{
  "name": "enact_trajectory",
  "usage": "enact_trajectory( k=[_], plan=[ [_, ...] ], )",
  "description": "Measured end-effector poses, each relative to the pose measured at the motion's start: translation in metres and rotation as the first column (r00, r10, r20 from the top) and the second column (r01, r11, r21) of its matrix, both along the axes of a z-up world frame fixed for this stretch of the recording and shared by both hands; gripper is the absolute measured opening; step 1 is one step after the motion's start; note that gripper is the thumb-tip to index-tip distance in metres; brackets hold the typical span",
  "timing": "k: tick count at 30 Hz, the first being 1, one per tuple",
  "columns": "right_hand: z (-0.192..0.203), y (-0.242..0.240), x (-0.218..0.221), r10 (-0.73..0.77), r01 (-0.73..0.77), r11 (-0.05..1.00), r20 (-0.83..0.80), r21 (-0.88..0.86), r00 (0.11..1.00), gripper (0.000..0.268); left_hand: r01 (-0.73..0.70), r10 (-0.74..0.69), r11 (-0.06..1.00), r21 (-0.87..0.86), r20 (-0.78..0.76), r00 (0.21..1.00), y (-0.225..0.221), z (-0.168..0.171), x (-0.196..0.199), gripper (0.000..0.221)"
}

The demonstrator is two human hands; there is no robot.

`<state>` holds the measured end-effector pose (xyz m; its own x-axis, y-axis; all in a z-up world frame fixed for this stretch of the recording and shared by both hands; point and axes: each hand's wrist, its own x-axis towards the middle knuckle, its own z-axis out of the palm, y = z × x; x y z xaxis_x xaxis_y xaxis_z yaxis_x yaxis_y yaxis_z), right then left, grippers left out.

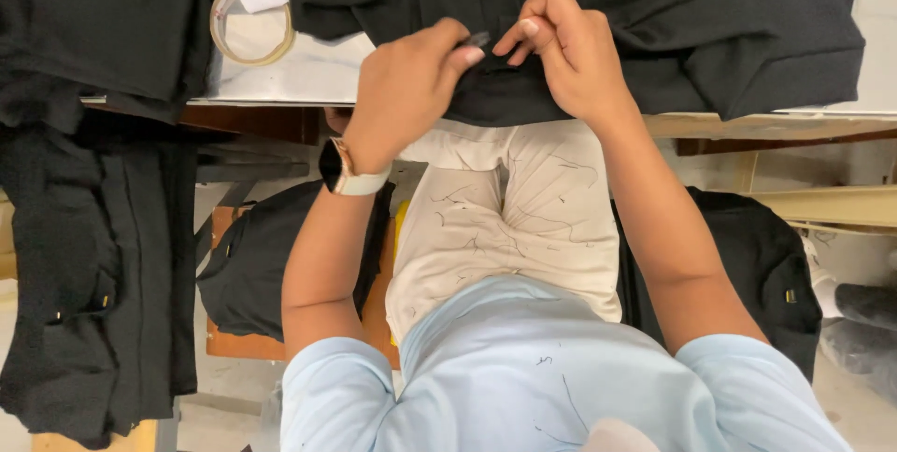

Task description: Trimming loose threads from black shirts using snips and then folding them neatly for packaging.

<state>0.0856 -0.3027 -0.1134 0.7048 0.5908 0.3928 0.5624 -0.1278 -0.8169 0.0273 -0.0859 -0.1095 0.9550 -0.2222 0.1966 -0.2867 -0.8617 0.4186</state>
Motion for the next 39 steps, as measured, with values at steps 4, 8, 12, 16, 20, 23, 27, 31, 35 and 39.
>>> enact_trajectory(
  k=[4, 8, 12, 16, 20, 23, 27, 31, 35, 39],
  plan=[
    [0.000, 0.000, 0.005, 0.040, -0.012, 0.984, 0.161, -0.176, 0.986, 0.005, -0.036, -0.003, 0.971, -0.234, -0.165, 0.986, 0.009, 0.003, 0.002, 0.025],
    [-0.007, -0.002, 0.007, -0.005, 0.051, 0.972, 0.198, -0.229, 0.980, 0.016, -0.033, -0.027, 0.950, -0.311, -0.186, 0.982, 0.012, 0.004, 0.001, 0.029],
    [-0.004, -0.002, 0.007, -0.001, 0.016, 0.986, 0.097, -0.163, 0.995, 0.012, 0.042, -0.070, 0.945, -0.323, -0.078, 0.994, 0.014, -0.003, -0.001, 0.034],
    [-0.006, -0.002, 0.005, -0.003, 0.015, 0.987, 0.078, -0.160, 0.997, 0.011, 0.008, -0.016, 0.976, -0.219, -0.037, 0.999, 0.010, -0.007, -0.008, 0.024],
    [-0.008, -0.002, 0.008, 0.000, 0.015, 0.989, 0.102, -0.145, 0.995, 0.013, 0.034, -0.043, 0.998, 0.056, 0.172, 0.984, -0.003, -0.008, -0.007, 0.029],
    [-0.006, -0.001, 0.008, -0.004, 0.017, 0.990, 0.092, -0.140, 0.996, 0.012, -0.013, -0.033, 0.978, 0.207, 0.217, 0.976, -0.013, -0.011, -0.004, 0.027],
    [-0.005, 0.000, 0.009, -0.019, 0.036, 0.988, 0.111, -0.153, 0.994, 0.011, -0.032, -0.082, 0.944, 0.328, 0.325, 0.942, -0.014, -0.015, 0.001, 0.026],
    [-0.002, -0.003, 0.006, -0.018, 0.021, 0.998, 0.051, -0.061, 0.999, 0.017, -0.035, 0.038, 0.996, -0.086, 0.039, 0.999, -0.003, -0.007, -0.002, 0.026],
    [0.002, -0.002, 0.009, 0.099, -0.051, 0.977, 0.230, -0.205, 0.968, 0.009, -0.123, 0.096, 0.954, -0.273, -0.107, 0.990, 0.000, -0.001, -0.005, 0.029],
    [-0.006, -0.003, 0.011, 0.087, -0.070, 0.991, 0.145, -0.114, 0.986, 0.012, -0.123, 0.090, 0.943, -0.310, -0.121, 0.989, 0.002, -0.001, -0.006, 0.033]
  ],
)
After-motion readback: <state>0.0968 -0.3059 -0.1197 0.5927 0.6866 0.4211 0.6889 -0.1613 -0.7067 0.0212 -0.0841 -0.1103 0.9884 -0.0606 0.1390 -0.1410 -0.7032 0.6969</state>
